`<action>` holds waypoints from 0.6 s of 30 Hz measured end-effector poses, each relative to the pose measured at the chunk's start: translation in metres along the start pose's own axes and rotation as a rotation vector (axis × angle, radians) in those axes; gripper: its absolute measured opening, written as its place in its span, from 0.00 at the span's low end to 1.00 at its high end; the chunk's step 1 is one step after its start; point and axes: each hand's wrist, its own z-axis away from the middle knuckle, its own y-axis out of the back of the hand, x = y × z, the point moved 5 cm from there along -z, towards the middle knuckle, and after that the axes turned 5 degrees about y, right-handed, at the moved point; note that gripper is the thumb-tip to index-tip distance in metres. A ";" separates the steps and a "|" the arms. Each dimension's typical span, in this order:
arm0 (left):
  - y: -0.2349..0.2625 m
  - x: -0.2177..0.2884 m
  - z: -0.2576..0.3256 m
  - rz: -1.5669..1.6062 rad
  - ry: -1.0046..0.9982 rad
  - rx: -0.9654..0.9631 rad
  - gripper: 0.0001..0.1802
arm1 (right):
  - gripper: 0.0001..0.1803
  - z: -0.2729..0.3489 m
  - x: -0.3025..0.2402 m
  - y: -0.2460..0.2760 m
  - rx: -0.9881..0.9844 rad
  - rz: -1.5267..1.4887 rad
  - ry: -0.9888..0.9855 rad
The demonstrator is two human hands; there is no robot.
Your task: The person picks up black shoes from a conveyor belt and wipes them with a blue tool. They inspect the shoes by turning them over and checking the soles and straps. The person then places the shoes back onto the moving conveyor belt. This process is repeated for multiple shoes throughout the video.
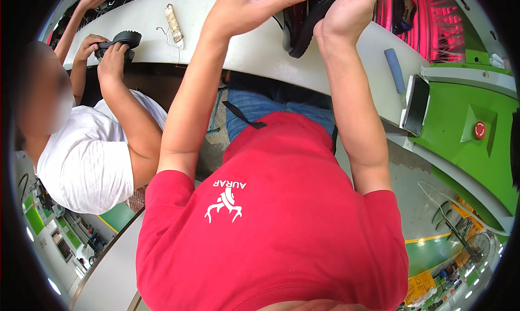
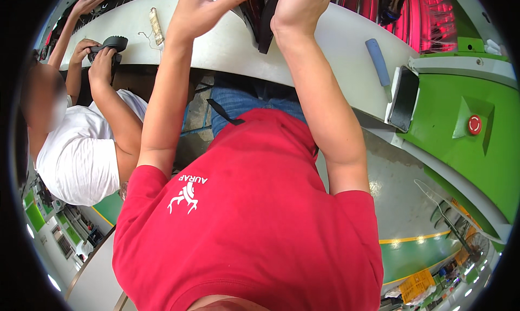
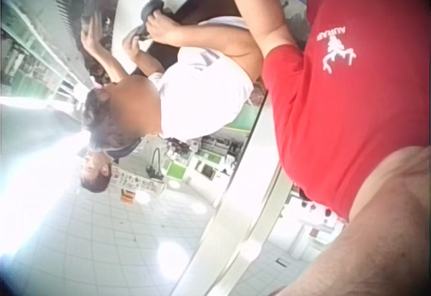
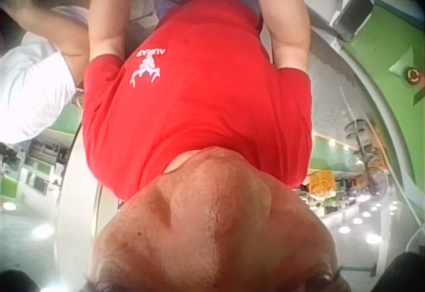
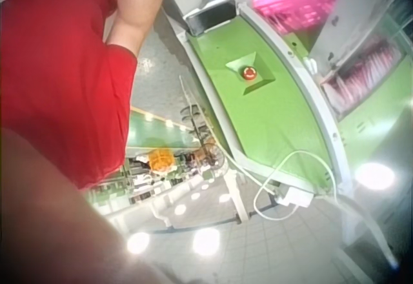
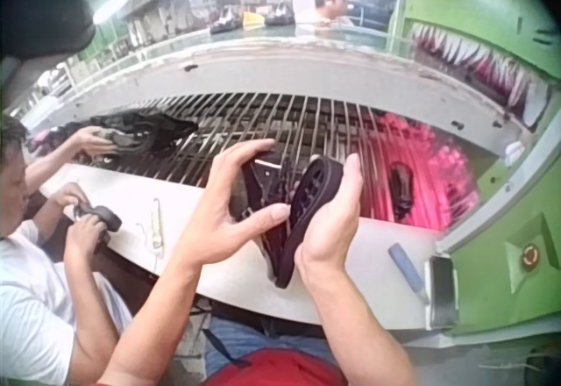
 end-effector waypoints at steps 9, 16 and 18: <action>0.014 0.008 -0.002 0.416 0.326 -0.177 0.36 | 0.36 0.006 -0.016 0.009 -0.087 0.189 0.016; 0.014 0.061 -0.020 -0.069 0.121 -0.501 0.44 | 0.36 0.038 -0.056 0.008 -0.295 0.486 0.149; 0.009 0.076 -0.022 -0.102 0.110 -0.576 0.44 | 0.36 0.041 -0.062 0.015 -0.313 0.512 0.149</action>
